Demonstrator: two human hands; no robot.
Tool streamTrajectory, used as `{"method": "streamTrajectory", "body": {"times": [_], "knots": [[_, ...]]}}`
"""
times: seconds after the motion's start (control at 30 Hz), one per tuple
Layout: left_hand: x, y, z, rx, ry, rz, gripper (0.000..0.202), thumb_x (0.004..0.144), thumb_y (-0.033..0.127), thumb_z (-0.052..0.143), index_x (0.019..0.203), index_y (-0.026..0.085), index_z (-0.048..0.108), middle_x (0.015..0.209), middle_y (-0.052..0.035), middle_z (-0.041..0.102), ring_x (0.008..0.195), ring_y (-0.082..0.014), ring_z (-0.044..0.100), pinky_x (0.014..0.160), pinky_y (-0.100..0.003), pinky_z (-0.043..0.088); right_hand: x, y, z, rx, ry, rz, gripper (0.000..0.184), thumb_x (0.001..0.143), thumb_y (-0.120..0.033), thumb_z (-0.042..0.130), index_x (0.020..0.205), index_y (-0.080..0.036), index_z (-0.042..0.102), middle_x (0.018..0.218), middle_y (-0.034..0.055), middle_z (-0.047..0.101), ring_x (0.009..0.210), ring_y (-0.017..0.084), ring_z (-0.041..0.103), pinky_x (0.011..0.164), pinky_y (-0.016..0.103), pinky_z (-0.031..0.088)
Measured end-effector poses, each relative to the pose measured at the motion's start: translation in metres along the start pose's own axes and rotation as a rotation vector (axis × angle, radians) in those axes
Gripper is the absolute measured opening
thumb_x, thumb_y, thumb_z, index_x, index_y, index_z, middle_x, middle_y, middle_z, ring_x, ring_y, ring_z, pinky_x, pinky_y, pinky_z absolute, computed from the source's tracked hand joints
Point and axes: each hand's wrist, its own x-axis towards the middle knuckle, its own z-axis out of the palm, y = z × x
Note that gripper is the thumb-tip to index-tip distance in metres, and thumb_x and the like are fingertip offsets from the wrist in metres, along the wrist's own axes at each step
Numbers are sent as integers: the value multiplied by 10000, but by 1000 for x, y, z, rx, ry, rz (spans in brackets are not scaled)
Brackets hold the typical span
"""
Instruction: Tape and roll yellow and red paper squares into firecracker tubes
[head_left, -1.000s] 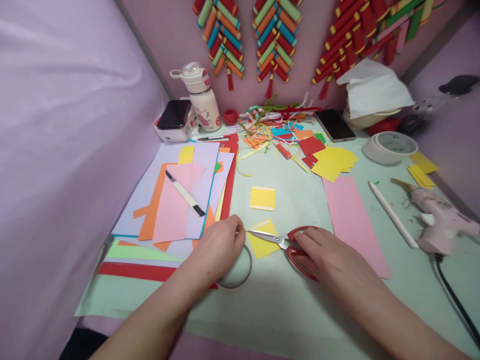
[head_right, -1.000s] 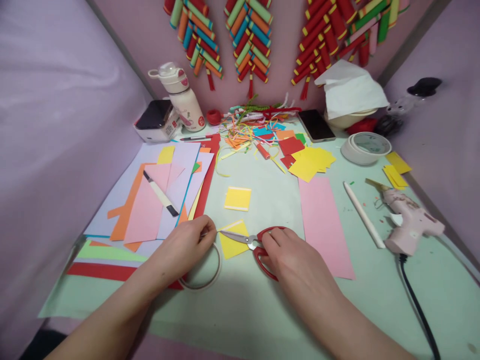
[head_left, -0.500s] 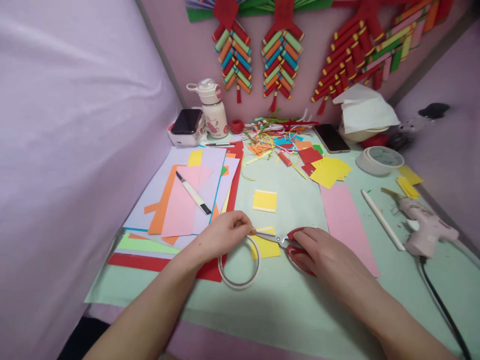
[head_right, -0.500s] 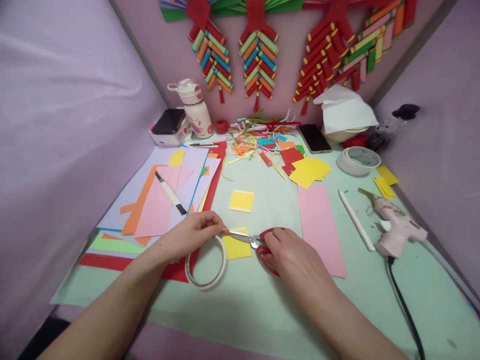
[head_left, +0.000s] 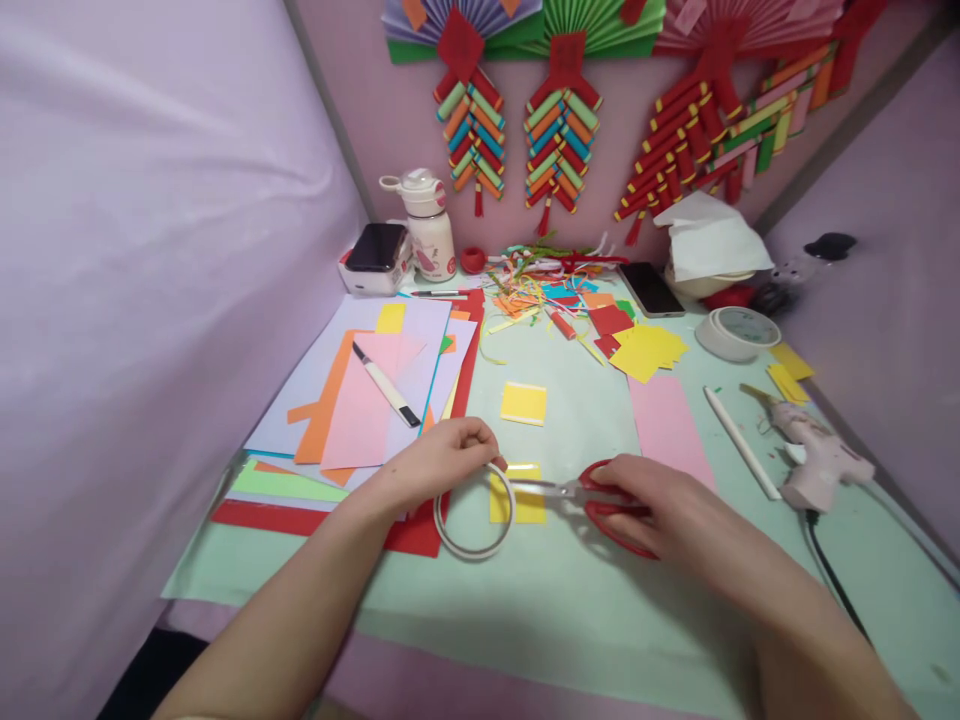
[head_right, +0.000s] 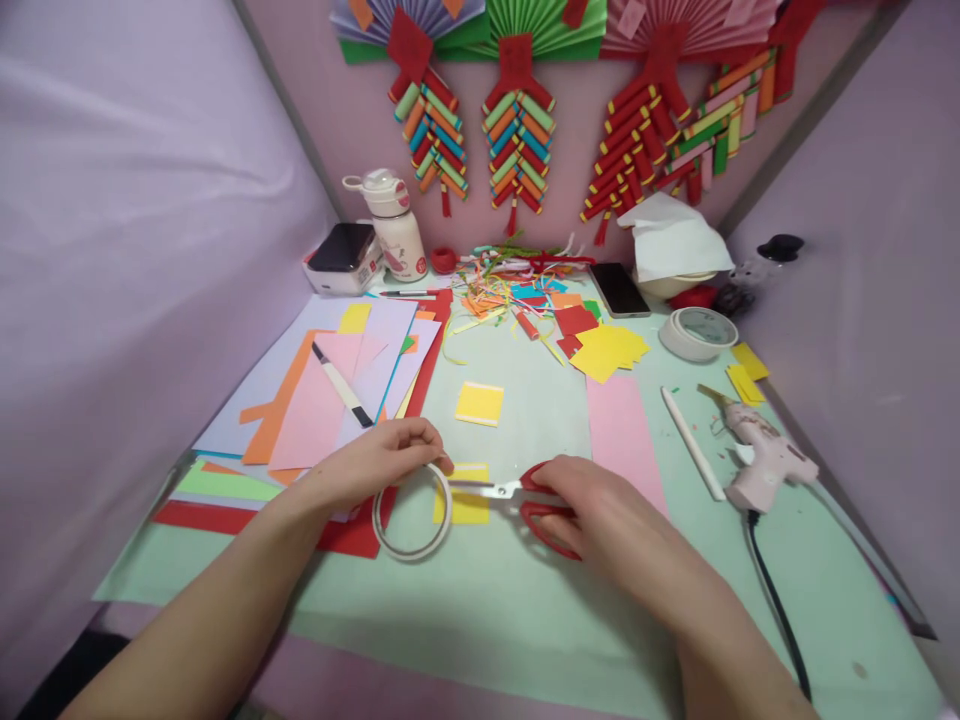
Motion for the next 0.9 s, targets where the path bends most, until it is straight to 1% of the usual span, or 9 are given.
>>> {"method": "streamTrajectory", "body": {"times": [0.1, 0.2, 0.37, 0.47, 0.6, 0.67, 0.77, 0.83, 0.9], "knots": [[-3, 4, -9, -163, 12, 23, 193, 769, 353, 581, 798, 165, 549, 659, 8, 586, 424, -43, 307, 410, -203, 183, 0, 18, -7, -44, 218, 134, 221, 839, -337, 518, 1024, -246, 599, 892, 37, 692, 731, 179, 647, 588, 267, 480], [-2, 2, -15, -312, 21, 82, 239, 752, 362, 631, 829, 159, 531, 668, 23, 532, 433, -23, 281, 421, -193, 167, 14, 28, -3, -123, 383, 248, 329, 836, -341, 515, 1133, -210, 560, 1003, 80, 675, 818, 205, 645, 655, 293, 474], [4, -9, -19, -414, 34, 157, 243, 763, 345, 642, 868, 176, 502, 558, 84, 378, 444, -23, 289, 454, -175, 190, 57, 25, 8, -247, 391, 308, 299, 828, -270, 501, 1097, -155, 565, 1017, 114, 631, 843, 211, 605, 677, 292, 433], [7, -12, -20, -483, 50, 191, 267, 739, 328, 668, 844, 176, 474, 598, 68, 433, 443, -13, 273, 451, -174, 167, 76, 22, 9, -359, 398, 302, 236, 837, -248, 490, 1005, -112, 582, 946, 136, 624, 823, 224, 579, 675, 310, 422], [9, -14, -21, -538, 76, 229, 294, 707, 332, 693, 814, 169, 474, 645, 41, 488, 443, -8, 270, 451, -172, 169, 78, 6, 12, -472, 465, 165, 200, 858, -231, 490, 953, -116, 624, 1010, 159, 598, 979, 272, 527, 830, 392, 415], [10, -16, -21, -542, 74, 235, 290, 704, 342, 695, 805, 163, 491, 676, 28, 512, 451, -9, 279, 451, -172, 177, 70, -10, 19, -410, 442, 51, 191, 862, -230, 505, 980, -144, 627, 1034, 139, 595, 1008, 263, 517, 852, 393, 419], [11, -17, -20, -545, 63, 226, 276, 700, 348, 699, 789, 151, 526, 703, 19, 523, 468, -14, 300, 447, -176, 181, 58, -32, 33, -223, 228, -94, 157, 863, -242, 528, 966, -177, 628, 955, 86, 614, 944, 210, 548, 822, 344, 447], [12, -17, -20, -545, 68, 213, 267, 692, 340, 706, 782, 142, 551, 710, 13, 528, 481, -18, 312, 450, -180, 192, 54, -40, 41, -159, 158, -99, 145, 843, -247, 565, 957, -180, 624, 943, 71, 602, 923, 195, 550, 809, 327, 452], [12, -16, -19, -550, 89, 204, 262, 692, 335, 704, 793, 132, 572, 736, 1, 547, 488, -18, 317, 459, -185, 207, 51, -42, 48, -138, 165, -70, 171, 808, -244, 610, 965, -177, 613, 962, 70, 581, 933, 200, 539, 810, 332, 452]]}}
